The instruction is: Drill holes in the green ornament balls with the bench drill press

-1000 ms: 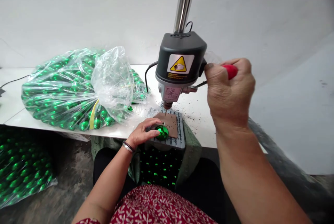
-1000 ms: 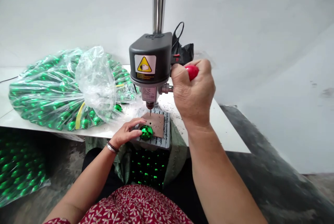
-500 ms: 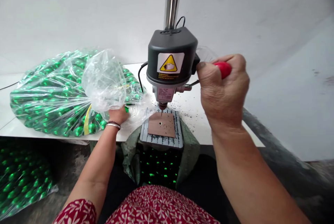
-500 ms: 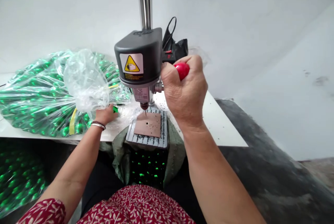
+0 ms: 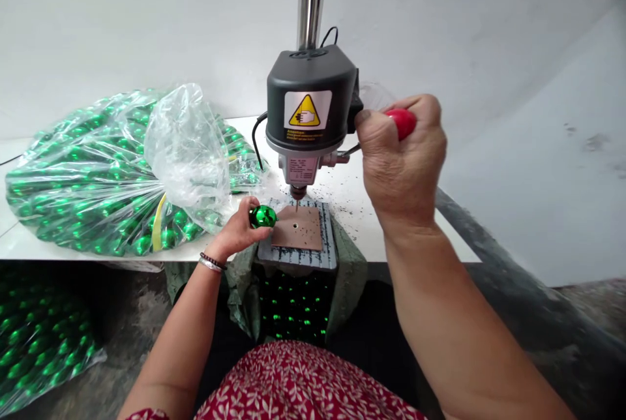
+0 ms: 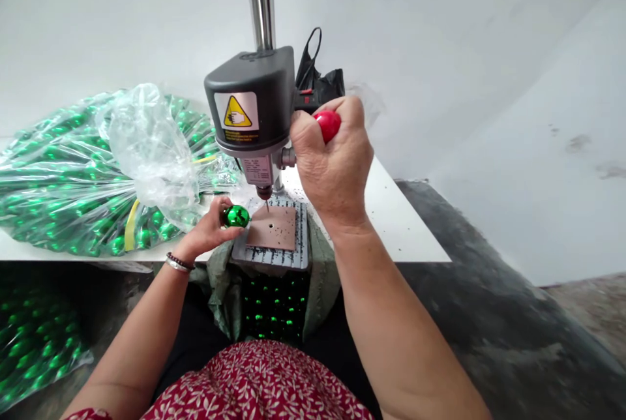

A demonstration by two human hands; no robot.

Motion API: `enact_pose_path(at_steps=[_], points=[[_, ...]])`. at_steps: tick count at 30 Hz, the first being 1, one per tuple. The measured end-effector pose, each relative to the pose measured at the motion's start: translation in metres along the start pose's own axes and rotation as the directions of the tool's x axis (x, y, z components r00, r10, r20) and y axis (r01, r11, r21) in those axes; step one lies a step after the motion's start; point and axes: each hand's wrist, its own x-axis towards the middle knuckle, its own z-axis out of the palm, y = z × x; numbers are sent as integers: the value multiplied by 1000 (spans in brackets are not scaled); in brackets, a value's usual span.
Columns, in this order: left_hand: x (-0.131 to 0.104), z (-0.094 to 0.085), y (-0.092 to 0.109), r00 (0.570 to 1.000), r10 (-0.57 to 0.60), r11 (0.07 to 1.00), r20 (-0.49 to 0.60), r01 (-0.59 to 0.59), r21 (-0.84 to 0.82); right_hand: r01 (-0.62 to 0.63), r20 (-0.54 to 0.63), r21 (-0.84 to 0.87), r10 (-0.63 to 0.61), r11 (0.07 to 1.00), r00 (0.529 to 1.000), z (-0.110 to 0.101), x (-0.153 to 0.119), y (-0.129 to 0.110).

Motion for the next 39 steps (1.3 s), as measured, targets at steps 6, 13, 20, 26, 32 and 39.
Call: enact_pose_path(at_steps=[6, 13, 20, 26, 32, 39], points=[[0, 19, 12, 996, -57, 989, 69, 65, -130, 21, 31, 6, -21, 1000, 999, 1, -1, 2], [14, 36, 16, 998, -5, 999, 62, 3, 35, 3, 137, -45, 3, 999, 990, -5, 2, 8], [21, 45, 23, 998, 10, 989, 55, -18, 147, 13, 145, -69, -3, 997, 989, -7, 2, 10], [26, 47, 30, 991, 118, 963, 62, -129, 236, 38, 134, -100, -24, 994, 991, -7, 1, 11], [27, 47, 25, 982, 119, 969, 144, -146, 198, 8, 129, -79, 3, 997, 992, -7, 1, 5], [20, 58, 23, 994, 37, 999, 103, -35, -23, -4, 110, -18, 6, 1000, 994, -7, -2, -1]])
